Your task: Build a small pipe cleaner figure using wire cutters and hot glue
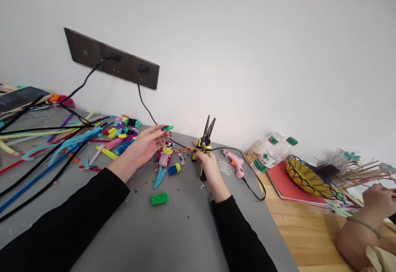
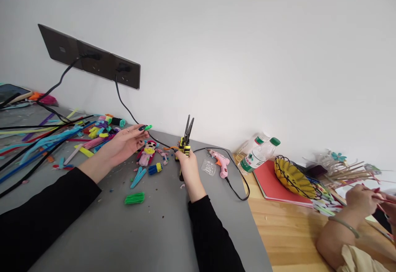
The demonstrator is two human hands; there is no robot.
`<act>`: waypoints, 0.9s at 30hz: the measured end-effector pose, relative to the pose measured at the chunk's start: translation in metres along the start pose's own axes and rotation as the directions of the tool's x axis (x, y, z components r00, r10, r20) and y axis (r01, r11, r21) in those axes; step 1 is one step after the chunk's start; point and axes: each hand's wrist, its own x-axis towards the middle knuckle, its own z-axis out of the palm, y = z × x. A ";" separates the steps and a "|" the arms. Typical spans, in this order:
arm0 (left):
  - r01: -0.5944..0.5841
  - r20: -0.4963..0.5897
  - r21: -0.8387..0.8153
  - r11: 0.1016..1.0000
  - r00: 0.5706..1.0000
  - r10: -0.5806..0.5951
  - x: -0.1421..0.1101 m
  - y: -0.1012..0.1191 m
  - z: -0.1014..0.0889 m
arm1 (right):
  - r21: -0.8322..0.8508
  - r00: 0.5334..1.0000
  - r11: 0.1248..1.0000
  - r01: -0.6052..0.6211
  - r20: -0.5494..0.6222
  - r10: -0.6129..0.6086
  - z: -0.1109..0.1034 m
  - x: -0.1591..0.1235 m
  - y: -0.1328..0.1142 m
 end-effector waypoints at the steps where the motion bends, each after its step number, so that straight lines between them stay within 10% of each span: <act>1: -0.002 -0.002 -0.003 1.000 1.000 0.002 0.000 0.000 0.000 | 0.007 1.000 1.000 0.001 0.005 -0.001 -0.001 0.001 0.001; 16: 0.006 0.010 0.015 1.000 1.000 -0.006 0.001 0.001 0.000 | -0.044 0.996 0.998 0.041 0.086 -0.038 0.005 -0.002 -0.003; 27: 0.004 0.033 0.015 1.000 0.999 -0.005 0.000 0.002 0.000 | 0.469 0.985 0.879 -0.088 0.173 0.006 -0.009 -0.008 -0.020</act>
